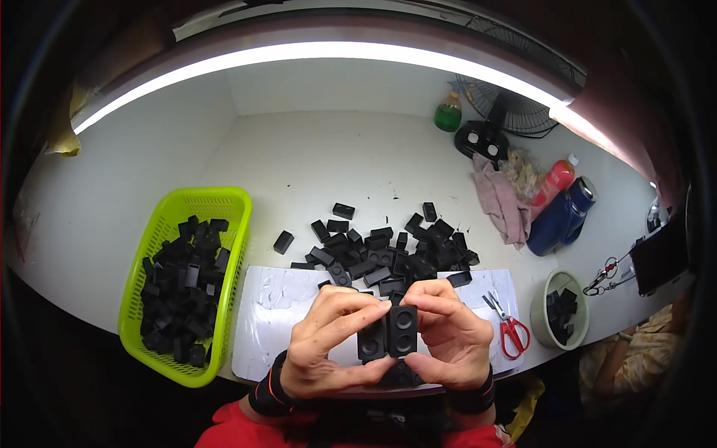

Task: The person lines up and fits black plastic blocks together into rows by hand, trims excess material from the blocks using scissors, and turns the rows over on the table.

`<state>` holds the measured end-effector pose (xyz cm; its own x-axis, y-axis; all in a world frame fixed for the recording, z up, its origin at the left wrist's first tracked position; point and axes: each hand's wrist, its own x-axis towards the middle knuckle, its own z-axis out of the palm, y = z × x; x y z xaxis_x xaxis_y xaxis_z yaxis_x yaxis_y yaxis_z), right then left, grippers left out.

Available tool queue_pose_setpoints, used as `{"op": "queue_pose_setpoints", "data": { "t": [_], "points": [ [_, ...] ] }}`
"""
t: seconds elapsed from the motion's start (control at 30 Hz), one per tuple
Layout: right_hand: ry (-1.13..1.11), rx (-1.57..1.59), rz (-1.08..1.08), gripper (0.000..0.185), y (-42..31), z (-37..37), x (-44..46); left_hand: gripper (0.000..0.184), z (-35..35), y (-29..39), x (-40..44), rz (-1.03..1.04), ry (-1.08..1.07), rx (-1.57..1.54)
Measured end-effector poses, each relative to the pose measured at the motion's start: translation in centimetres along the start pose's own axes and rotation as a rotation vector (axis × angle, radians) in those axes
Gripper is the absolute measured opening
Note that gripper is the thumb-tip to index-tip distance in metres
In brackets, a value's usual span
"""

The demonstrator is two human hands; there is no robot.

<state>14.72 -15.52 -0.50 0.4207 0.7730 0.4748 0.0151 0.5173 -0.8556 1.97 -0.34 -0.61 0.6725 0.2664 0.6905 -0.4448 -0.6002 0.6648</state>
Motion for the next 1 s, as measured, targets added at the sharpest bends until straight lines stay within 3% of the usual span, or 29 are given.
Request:
{"op": "queue_pose_setpoints", "data": {
  "t": [0.67,1.0],
  "points": [
    [-0.020,-0.104,-0.113,0.064,0.1,-0.5,0.2,0.059,0.4,-0.4,0.5,0.029,-0.022,0.020],
    [0.012,0.024,-0.071,0.065,0.6,-1.0,-0.3,0.059,0.8,-0.2,0.6,0.068,-0.012,0.033]
  ]
}}
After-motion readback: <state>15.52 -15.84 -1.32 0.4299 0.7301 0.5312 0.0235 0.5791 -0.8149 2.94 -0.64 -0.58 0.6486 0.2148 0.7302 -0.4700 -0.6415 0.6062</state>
